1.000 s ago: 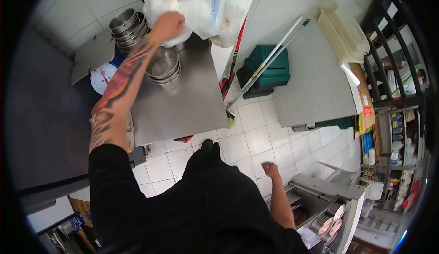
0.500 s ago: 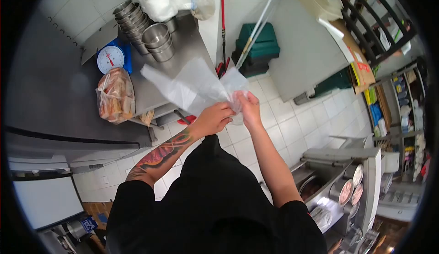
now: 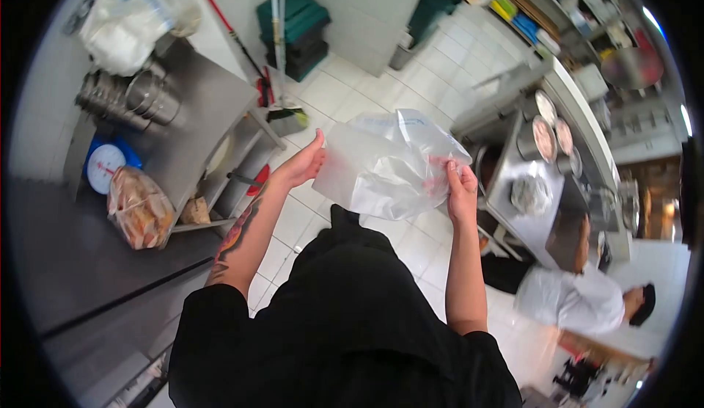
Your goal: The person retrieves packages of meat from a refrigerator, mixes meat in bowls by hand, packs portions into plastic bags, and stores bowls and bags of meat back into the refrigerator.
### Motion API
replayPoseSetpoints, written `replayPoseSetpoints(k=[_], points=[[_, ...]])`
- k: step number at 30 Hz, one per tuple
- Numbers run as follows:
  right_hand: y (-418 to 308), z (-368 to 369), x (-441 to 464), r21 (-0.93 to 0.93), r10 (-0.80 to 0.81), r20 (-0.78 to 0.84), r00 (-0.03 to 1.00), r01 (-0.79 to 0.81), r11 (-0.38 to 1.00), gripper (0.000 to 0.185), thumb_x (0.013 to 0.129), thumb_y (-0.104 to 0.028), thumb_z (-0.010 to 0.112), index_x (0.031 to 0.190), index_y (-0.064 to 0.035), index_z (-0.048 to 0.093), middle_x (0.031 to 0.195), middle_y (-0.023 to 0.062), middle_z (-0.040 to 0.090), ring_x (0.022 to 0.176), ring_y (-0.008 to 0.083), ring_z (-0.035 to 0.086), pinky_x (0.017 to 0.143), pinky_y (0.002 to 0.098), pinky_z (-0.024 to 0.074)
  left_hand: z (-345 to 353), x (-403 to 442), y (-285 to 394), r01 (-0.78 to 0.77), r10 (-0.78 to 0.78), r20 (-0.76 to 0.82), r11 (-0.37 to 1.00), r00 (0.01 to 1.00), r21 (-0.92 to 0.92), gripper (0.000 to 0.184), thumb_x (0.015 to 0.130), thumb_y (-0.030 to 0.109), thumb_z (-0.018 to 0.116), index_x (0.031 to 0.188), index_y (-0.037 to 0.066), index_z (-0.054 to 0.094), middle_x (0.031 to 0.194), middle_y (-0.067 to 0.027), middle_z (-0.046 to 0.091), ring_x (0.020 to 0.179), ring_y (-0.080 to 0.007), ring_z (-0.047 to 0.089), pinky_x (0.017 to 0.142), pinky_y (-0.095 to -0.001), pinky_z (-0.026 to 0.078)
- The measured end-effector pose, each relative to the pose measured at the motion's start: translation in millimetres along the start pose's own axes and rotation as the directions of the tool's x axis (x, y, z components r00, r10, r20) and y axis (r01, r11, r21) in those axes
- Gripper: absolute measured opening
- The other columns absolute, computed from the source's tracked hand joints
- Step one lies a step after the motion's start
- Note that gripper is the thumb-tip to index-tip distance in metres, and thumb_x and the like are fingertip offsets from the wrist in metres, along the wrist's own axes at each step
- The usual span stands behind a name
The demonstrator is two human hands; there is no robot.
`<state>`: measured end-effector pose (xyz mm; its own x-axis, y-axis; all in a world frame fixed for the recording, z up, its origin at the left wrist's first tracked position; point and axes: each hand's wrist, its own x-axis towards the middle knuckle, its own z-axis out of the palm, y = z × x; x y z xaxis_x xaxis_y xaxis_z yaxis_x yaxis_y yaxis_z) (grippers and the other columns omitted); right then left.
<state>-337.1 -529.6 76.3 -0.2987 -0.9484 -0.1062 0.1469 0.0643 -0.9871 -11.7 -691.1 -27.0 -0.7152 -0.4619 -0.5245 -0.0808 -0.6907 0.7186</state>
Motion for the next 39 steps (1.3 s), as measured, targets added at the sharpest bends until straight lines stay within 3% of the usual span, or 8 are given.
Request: replayPoseSetpoints(k=[4, 12, 14, 18, 26, 33, 37, 39], points=[[12.0, -57.5, -80.9, -0.08, -0.008, -0.186, 0.983, -0.007, 0.997, 0.027, 0.1, -0.026, 0.054, 0.105, -0.0011, 0.064, 0.1, 0.0084, 0.07, 0.07, 0.0143, 0.066, 0.061, 0.0264, 0.0509, 68.4, 12.2, -18.5, -0.024, 0.042, 0.223, 0.996, 0.974, -0.08, 0.09, 0.095, 0.071, 0.013, 0.129, -0.001, 0.055, 0.114, -0.0123, 0.066, 0.106, -0.0195, 0.062, 0.095, -0.035, 0.045], [81.0, -183.3, -195.1, -0.139, 0.06, -0.517, 0.854, -0.153, 0.979, 0.029, 0.093, -0.025, 0.065, 0.109, -0.001, 0.065, 0.09, 0.003, 0.067, 0.076, 0.0103, 0.059, 0.071, 0.0246, 0.0459, 179.3, 39.8, -106.6, -0.259, 0.237, 0.112, 0.925, 0.965, 0.277, 0.021, 0.093, 0.013, 0.063, 0.108, -0.001, 0.067, 0.094, -0.0049, 0.071, 0.088, -0.0126, 0.066, 0.087, -0.0269, 0.049], [82.6, -185.2, -218.3, -0.877, -0.664, -0.481, 0.573, -0.319, 0.359, 0.036, 0.088, -0.022, 0.07, 0.113, 0.0023, 0.061, 0.102, 0.0133, 0.065, 0.084, 0.0212, 0.062, 0.076, 0.0307, 0.0485, 203.3, 49.2, -128.5, -0.223, 0.212, 0.068, 0.928, 0.975, 0.297, 0.02, 0.09, 0.013, 0.068, 0.104, -0.002, 0.069, 0.094, -0.0062, 0.071, 0.086, -0.012, 0.066, 0.083, -0.0254, 0.05], [47.5, -161.2, -268.3, -0.876, -0.675, -0.348, 0.651, 0.031, 0.482, 0.039, 0.083, -0.013, 0.073, 0.115, 0.0036, 0.059, 0.106, 0.0178, 0.062, 0.087, 0.0264, 0.063, 0.077, 0.0336, 0.051, 276.1, 64.5, -184.1, -0.154, 0.149, 0.042, 0.913, 0.988, 0.377, 0.019, 0.084, 0.018, 0.075, 0.082, 0.003, 0.065, 0.081, -0.0024, 0.067, 0.073, -0.0081, 0.058, 0.066, -0.0239, 0.046], [129.1, -210.6, -313.7, -0.084, 0.101, -0.464, 0.88, -0.158, 0.984, 0.018, 0.091, -0.019, 0.067, 0.096, -0.0027, 0.062, 0.081, 0.0032, 0.063, 0.068, 0.0096, 0.056, 0.063, 0.0266, 0.0495, 415.6, 75.7, -306.8, -0.233, 0.159, 0.192, 0.849, 0.968, 0.474, 0.023, 0.085, 0.014, 0.073, 0.1, 0.0, 0.062, 0.091, -0.0035, 0.065, 0.082, -0.0102, 0.06, 0.076, -0.0268, 0.049], [152.6, -286.4, -364.5, 0.874, 0.515, -0.3, 0.803, 0.016, 0.485, 0.023, 0.097, -0.025, 0.046, 0.091, -0.0095, 0.061, 0.097, 0.0067, 0.065, 0.099, 0.0205, 0.06, 0.089, 0.0396, 0.0463, 424.1, 66.4, -330.5, 0.098, -0.107, 0.042, 0.978, 0.993, 0.185, 0.016, 0.081, 0.004, 0.062, 0.096, 0.006, 0.057, 0.087, -0.0039, 0.059, 0.078, -0.016, 0.06, 0.072, -0.0313, 0.05], [163.0, -347.4, -388.6, 0.888, 0.491, -0.408, 0.769, 0.211, 0.408, 0.023, 0.097, -0.026, 0.047, 0.087, -0.0085, 0.058, 0.092, 0.0079, 0.063, 0.09, 0.0197, 0.061, 0.084, 0.0402, 0.0504, 379.7, 86.6, -295.3, -0.031, -0.049, -0.33, 0.972, 0.943, -0.234, 0.005, 0.089, 0.011, 0.059, 0.087, 0.01, 0.055, 0.076, -0.0019, 0.057, 0.066, -0.0148, 0.057, 0.061, -0.0283, 0.048], [197.6, -368.2, -389.0, 0.555, 0.454, -0.443, 0.773, -0.162, 0.816, 0.021, 0.095, -0.025, 0.053, 0.083, -0.0081, 0.054, 0.081, 0.007, 0.061, 0.073, 0.0183, 0.062, 0.07, 0.0387, 0.0557, 376.6, 86.2, -278.6, -0.097, -0.056, -0.346, 0.907, 0.937, -0.41, 0.012, 0.093, 0.016, 0.056, 0.082, 0.011, 0.055, 0.072, -0.001, 0.055, 0.062, -0.0143, 0.055, 0.057, -0.0277, 0.047]])
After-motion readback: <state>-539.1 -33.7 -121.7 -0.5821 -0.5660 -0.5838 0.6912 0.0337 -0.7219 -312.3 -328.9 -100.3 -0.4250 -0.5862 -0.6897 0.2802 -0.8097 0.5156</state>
